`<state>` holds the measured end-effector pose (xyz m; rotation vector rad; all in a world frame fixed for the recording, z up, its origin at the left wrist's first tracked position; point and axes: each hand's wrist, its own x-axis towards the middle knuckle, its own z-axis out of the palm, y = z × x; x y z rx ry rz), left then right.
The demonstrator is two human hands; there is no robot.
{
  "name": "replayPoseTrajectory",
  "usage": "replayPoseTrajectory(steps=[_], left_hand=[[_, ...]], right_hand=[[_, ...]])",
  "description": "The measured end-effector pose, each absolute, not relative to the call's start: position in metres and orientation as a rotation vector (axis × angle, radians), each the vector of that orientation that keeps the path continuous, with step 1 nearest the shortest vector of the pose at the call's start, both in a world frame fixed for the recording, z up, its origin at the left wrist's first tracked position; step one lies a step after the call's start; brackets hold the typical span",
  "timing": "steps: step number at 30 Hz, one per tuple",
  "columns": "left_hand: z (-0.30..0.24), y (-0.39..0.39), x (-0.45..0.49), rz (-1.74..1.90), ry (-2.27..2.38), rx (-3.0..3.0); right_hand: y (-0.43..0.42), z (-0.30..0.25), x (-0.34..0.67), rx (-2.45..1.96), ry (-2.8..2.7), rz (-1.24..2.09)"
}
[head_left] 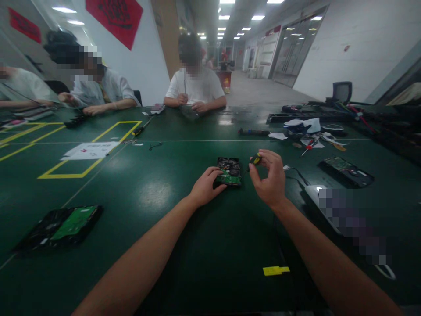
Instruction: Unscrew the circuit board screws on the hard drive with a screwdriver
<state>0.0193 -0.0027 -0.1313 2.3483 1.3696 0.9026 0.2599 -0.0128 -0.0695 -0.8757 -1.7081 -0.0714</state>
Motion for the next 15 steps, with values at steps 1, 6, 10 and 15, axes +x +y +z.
replayPoseTrajectory(steps=[1, 6, 10, 15], left_hand=[[-0.1314, -0.0028, 0.0192, 0.903, 1.369, 2.348], [-0.1308, -0.0033, 0.0188, 0.902, 1.364, 2.345], [-0.1295, -0.0034, 0.0192, 0.904, 1.363, 2.345], [-0.1303, -0.0033, 0.019, 0.904, 1.366, 2.352]], right_hand=[[-0.0128, -0.0695, 0.2601, -0.883, -1.705, -0.075], [-0.0145, -0.0678, 0.2606, -0.903, -1.739, -0.091], [-0.0135, -0.0678, 0.2598, -0.875, -1.726, -0.088], [-0.0136, -0.0687, 0.2603, -0.89, -1.723, -0.074]])
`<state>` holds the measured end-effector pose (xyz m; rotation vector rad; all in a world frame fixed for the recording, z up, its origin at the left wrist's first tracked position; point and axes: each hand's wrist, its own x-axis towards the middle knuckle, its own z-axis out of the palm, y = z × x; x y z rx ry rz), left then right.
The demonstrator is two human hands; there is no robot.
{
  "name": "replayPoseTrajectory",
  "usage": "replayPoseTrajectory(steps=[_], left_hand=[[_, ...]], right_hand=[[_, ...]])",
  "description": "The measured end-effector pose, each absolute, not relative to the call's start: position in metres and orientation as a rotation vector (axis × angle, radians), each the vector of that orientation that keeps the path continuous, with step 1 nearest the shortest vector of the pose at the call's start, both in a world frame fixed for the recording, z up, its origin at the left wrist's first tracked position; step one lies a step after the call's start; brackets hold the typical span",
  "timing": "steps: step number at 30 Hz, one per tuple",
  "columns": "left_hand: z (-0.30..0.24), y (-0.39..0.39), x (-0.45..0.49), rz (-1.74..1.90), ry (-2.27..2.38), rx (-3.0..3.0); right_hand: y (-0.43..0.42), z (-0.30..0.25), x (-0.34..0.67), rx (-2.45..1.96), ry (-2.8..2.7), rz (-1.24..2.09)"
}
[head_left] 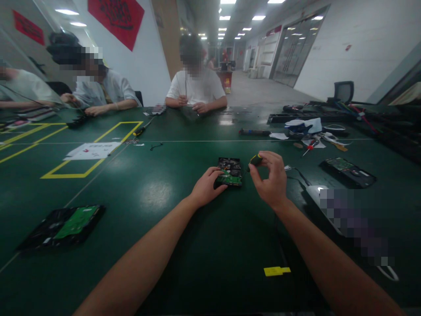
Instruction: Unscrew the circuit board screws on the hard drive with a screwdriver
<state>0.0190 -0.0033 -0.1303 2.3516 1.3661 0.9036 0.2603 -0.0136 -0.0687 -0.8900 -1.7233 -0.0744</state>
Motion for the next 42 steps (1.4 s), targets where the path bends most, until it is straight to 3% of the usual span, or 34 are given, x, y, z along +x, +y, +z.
replayPoseTrajectory(steps=[42], left_hand=[[-0.1303, -0.0026, 0.0186, 0.886, 1.367, 2.346]], right_hand=[[-0.0141, -0.0671, 0.2611, -0.881, -1.723, -0.121]])
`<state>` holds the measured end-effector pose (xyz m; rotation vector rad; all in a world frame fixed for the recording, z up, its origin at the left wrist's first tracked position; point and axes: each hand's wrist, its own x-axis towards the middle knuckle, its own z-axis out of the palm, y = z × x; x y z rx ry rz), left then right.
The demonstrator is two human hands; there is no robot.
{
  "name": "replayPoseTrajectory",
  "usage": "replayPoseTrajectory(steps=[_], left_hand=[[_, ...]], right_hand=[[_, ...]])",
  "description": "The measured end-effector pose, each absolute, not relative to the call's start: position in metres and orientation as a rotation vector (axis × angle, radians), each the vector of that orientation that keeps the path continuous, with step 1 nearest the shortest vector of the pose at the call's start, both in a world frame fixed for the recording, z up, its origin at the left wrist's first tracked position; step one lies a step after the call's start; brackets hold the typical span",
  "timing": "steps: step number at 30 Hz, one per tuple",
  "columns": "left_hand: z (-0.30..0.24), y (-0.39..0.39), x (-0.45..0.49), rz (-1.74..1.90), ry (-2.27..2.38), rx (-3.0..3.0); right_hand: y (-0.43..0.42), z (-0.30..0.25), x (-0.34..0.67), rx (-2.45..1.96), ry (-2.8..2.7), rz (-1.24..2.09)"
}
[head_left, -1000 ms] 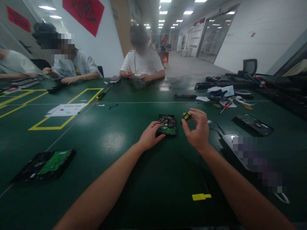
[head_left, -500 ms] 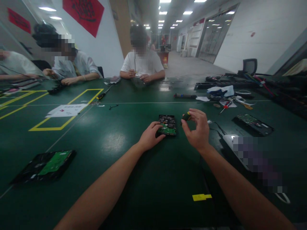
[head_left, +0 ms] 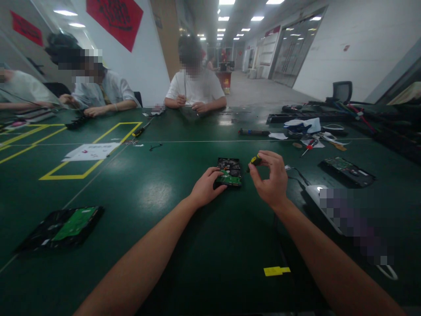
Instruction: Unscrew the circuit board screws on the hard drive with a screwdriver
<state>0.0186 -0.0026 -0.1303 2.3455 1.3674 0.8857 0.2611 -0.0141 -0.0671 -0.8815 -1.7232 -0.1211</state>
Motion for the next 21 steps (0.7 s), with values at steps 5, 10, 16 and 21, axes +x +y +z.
replayPoseTrajectory(steps=[5, 10, 16, 21], left_hand=[[-0.1304, -0.0027, 0.0189, 0.89, 1.371, 2.344], [-0.1311, -0.0029, 0.019, 0.904, 1.364, 2.345], [-0.1319, -0.002, 0.019, 0.887, 1.375, 2.343], [-0.1308, -0.0023, 0.0188, 0.891, 1.364, 2.347]], right_hand=[[-0.0148, -0.0667, 0.2609, -0.881, -1.722, -0.124], [-0.012, -0.0718, 0.2628, -0.895, -1.7, -0.029], [-0.0156, -0.0684, 0.2611, -0.919, -1.753, -0.109], [-0.018, -0.067, 0.2589, -0.931, -1.782, -0.101]])
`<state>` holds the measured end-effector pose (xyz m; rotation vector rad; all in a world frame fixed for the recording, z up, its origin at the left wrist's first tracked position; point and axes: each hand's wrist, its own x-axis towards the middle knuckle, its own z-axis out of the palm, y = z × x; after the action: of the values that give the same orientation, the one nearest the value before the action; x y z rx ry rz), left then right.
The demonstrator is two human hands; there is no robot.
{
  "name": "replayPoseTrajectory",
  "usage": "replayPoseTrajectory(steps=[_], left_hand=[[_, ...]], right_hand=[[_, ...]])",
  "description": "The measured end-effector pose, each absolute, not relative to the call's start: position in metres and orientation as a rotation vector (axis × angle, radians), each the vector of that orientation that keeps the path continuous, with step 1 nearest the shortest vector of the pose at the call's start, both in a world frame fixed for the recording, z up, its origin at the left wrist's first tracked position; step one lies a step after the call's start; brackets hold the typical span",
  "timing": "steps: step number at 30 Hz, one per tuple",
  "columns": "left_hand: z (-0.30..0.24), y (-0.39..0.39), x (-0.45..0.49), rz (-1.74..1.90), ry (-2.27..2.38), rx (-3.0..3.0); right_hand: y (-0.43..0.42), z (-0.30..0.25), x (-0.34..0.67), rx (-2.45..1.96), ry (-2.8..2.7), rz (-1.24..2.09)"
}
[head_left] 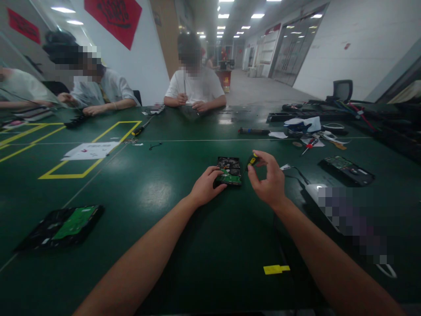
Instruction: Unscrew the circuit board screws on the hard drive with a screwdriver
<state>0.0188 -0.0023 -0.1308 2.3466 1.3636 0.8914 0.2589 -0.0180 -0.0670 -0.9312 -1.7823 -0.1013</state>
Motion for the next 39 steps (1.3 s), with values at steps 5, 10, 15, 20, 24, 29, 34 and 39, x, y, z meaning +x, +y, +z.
replayPoseTrajectory(steps=[5, 10, 15, 20, 24, 29, 34, 39], left_hand=[[-0.1305, -0.0027, 0.0189, 0.901, 1.36, 2.351], [-0.132, -0.0017, 0.0193, 0.9, 1.359, 2.355], [-0.1337, -0.001, 0.0195, 0.9, 1.372, 2.352], [-0.1327, -0.0021, 0.0202, 0.913, 1.363, 2.352], [-0.1317, -0.0024, 0.0205, 0.896, 1.375, 2.354], [-0.1318, -0.0014, 0.0202, 0.903, 1.354, 2.361], [-0.1312, -0.0028, 0.0198, 0.905, 1.35, 2.358], [-0.1328, -0.0026, 0.0194, 0.908, 1.349, 2.363]], right_hand=[[-0.0182, -0.069, 0.2585, -0.937, -1.793, 0.004], [-0.014, -0.074, 0.2592, -0.954, -1.753, -0.002], [-0.0133, -0.0749, 0.2593, -0.952, -1.749, -0.008], [-0.0143, -0.0753, 0.2586, -0.943, -1.737, 0.071], [-0.0145, -0.0749, 0.258, -0.944, -1.725, 0.13], [-0.0162, -0.0718, 0.2581, -0.943, -1.731, 0.158], [-0.0152, -0.0719, 0.2599, -0.943, -1.775, 0.108], [-0.0132, -0.0749, 0.2608, -0.942, -1.769, 0.068]])
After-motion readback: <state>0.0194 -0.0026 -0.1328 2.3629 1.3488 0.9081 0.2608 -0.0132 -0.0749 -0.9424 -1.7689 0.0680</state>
